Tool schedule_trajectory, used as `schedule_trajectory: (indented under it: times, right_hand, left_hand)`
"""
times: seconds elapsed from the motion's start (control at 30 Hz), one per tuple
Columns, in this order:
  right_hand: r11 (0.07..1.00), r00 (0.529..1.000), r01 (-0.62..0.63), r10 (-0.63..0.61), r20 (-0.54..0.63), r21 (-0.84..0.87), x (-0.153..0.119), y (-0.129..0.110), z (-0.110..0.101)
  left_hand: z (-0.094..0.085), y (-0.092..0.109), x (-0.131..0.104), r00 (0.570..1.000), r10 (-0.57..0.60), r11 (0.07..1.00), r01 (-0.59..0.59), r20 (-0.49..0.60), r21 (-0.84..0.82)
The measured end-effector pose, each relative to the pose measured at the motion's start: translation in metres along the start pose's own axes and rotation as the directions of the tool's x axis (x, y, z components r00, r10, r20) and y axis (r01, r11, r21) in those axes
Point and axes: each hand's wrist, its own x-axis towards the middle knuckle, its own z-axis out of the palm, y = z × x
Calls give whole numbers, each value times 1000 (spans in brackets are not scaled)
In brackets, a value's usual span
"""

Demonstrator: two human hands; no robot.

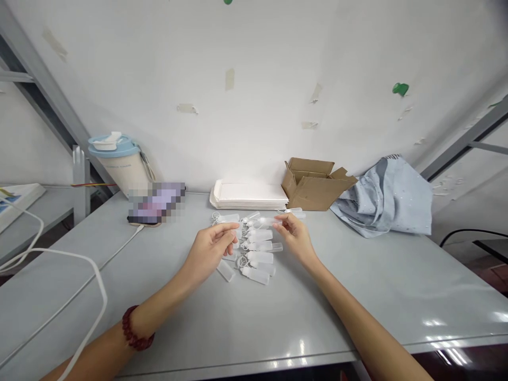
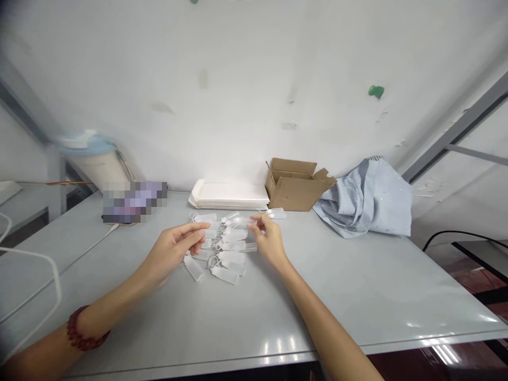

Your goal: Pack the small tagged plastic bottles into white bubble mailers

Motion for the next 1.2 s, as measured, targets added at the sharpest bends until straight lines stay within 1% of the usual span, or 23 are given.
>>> schedule_trajectory:
  times: [0.2,0.33,0.43,0.7,0.87,1.07,1.2]
  right_hand:
    - [999,996,-34,32,86,33,1,2,3]
    - [999,990,-24,18,139,43,2,1,3]
    - [999,988,-15,8,155,46,1,1,4]
    - [999,990,-22,16,139,47,0,9,8]
    - [1000,991,4,-6,133,15,0,10,8]
    - [993,991,74,-63,114,-89,1,9,6]
    - [966,991,125,-113,67,-227,7,15,-5]
  left_hand:
    - [1,-1,0,999,-19,1000,20,32,-18]
    - [1,0,0,999,-27,999,28,45,-19]
    - [2,1,0,998,-40,999,41,42,-21]
    - [2,2,1,999,-28,999,29,46,-28]
    - [1,0,0,999,-23,999,24,47,-35]
    - [0,0,-1,999,-12,999,13,34,-31]
    - [0,2,0,1000,-4,999,5,18,-37]
